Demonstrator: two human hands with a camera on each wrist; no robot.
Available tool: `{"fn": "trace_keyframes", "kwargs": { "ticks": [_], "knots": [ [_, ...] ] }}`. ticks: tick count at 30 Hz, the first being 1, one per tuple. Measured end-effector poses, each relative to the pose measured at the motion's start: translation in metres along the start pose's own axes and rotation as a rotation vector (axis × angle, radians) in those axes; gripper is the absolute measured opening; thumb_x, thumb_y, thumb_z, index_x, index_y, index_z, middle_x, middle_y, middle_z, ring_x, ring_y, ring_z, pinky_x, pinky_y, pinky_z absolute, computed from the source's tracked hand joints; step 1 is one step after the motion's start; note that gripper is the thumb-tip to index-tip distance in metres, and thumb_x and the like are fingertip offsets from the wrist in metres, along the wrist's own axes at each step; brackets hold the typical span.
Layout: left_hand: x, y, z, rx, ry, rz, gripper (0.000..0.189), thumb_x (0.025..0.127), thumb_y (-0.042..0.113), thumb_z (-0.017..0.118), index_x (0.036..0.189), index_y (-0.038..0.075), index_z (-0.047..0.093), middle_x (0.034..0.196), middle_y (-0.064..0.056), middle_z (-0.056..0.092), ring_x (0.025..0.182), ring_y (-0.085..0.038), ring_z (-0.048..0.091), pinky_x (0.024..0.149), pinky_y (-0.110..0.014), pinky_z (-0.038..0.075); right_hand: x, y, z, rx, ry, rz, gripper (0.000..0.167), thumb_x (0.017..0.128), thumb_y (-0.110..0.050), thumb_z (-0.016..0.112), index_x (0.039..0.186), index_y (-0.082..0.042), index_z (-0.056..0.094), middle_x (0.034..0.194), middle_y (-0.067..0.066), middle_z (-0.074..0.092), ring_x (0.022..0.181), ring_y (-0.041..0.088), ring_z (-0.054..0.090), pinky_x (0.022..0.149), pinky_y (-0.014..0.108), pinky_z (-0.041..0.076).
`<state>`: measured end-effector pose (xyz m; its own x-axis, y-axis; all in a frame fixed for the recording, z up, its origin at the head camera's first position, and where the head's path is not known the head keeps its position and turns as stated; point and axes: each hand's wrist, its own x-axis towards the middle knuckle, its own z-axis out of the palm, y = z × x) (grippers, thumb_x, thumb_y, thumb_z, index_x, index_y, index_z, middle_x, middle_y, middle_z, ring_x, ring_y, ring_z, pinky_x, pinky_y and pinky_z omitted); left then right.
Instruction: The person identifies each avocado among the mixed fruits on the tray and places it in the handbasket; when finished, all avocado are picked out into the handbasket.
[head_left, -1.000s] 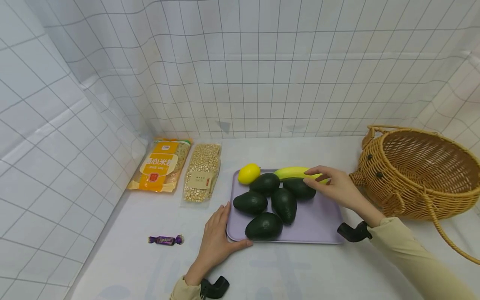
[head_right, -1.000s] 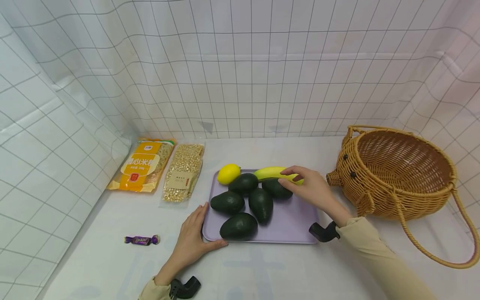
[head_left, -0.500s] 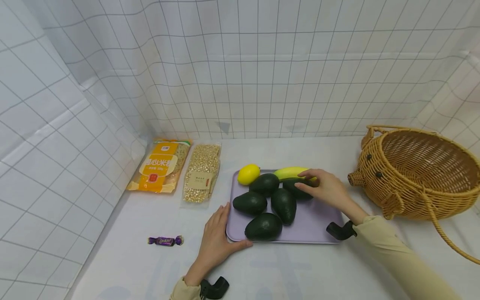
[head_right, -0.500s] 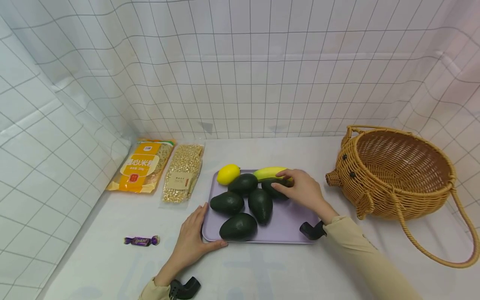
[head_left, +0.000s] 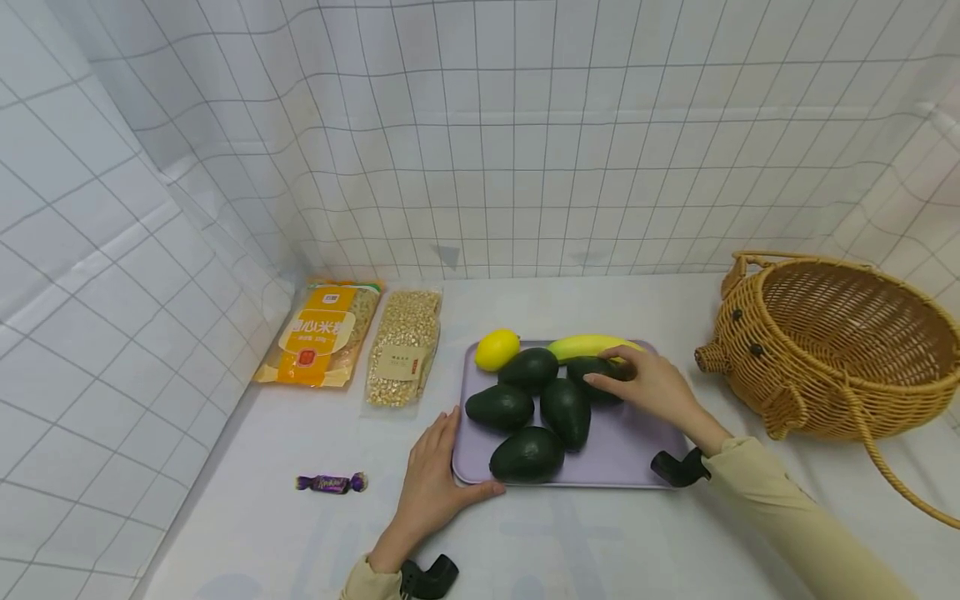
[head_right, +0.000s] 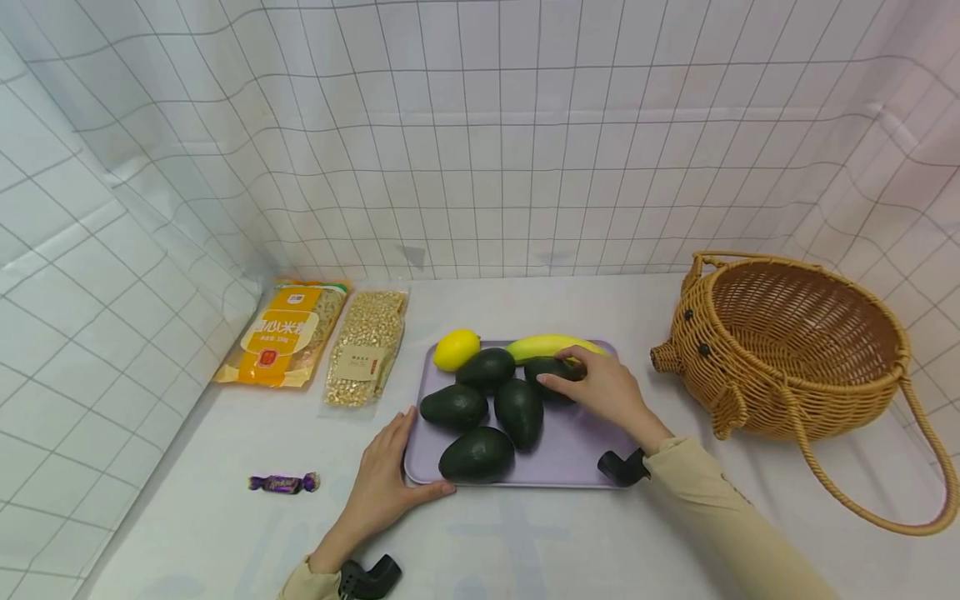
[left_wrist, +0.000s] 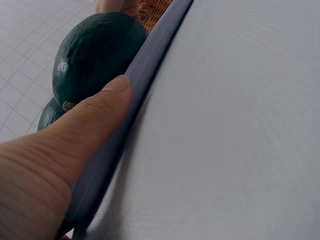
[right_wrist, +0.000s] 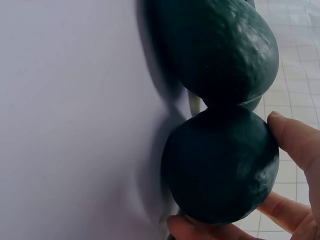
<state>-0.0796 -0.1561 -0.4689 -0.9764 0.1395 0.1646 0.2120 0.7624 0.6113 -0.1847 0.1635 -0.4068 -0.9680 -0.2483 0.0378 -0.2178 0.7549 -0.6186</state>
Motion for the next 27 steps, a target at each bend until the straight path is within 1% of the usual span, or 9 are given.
{"fn": "trace_keyframes", "kwargs": {
  "ticks": [4, 8, 18, 23, 27],
  "knots": [
    [0.0, 0.0, 0.0, 0.0, 0.005, 0.005, 0.117, 0.062, 0.061, 0.08, 0.149, 0.003, 0.026, 0.148, -0.02, 0.031, 0.136, -0.034, 0.025, 0.107, -0.054, 0.019, -0.002, -0.001, -0.001, 0.032, -0.036, 0.019, 0.067, 0.082, -0.06, 0.062, 0.125, -0.009, 0.059, 0.114, 0.022, 0.063, 0.103, 0.036, 0.06, 0.079, 0.05, 0.047],
    [0.0, 0.001, -0.001, -0.002, 0.006, 0.009, 0.117, 0.062, 0.061, 0.08, 0.149, 0.002, 0.027, 0.148, -0.02, 0.031, 0.136, -0.034, 0.026, 0.107, -0.054, 0.019, -0.004, 0.001, -0.001, 0.057, -0.054, 0.034, 0.066, 0.083, -0.059, 0.063, 0.126, -0.01, 0.058, 0.114, 0.023, 0.063, 0.104, 0.035, 0.06, 0.079, 0.049, 0.047],
    [-0.001, 0.001, -0.001, -0.004, 0.001, 0.01, 0.117, 0.062, 0.061, 0.079, 0.149, 0.003, 0.026, 0.148, -0.02, 0.031, 0.136, -0.033, 0.025, 0.107, -0.054, 0.019, -0.009, 0.006, 0.001, 0.092, -0.046, 0.015, 0.06, 0.083, -0.054, 0.066, 0.125, -0.012, 0.056, 0.118, 0.019, 0.061, 0.103, 0.031, 0.06, 0.078, 0.047, 0.048],
    [0.0, 0.001, -0.001, 0.002, 0.004, 0.016, 0.117, 0.062, 0.061, 0.079, 0.149, 0.003, 0.026, 0.148, -0.02, 0.031, 0.136, -0.033, 0.025, 0.107, -0.054, 0.019, -0.013, 0.008, 0.0, 0.098, -0.058, 0.01, 0.061, 0.082, -0.052, 0.068, 0.125, -0.012, 0.055, 0.117, 0.019, 0.061, 0.103, 0.032, 0.06, 0.078, 0.047, 0.048],
    [-0.001, 0.001, -0.001, 0.003, 0.005, 0.016, 0.117, 0.062, 0.062, 0.079, 0.149, 0.003, 0.026, 0.148, -0.019, 0.031, 0.136, -0.033, 0.025, 0.107, -0.054, 0.02, -0.018, 0.01, 0.0, 0.1, -0.066, 0.013, 0.063, 0.081, -0.053, 0.069, 0.125, -0.011, 0.054, 0.116, 0.019, 0.06, 0.103, 0.032, 0.059, 0.076, 0.045, 0.049]
  ]
}}
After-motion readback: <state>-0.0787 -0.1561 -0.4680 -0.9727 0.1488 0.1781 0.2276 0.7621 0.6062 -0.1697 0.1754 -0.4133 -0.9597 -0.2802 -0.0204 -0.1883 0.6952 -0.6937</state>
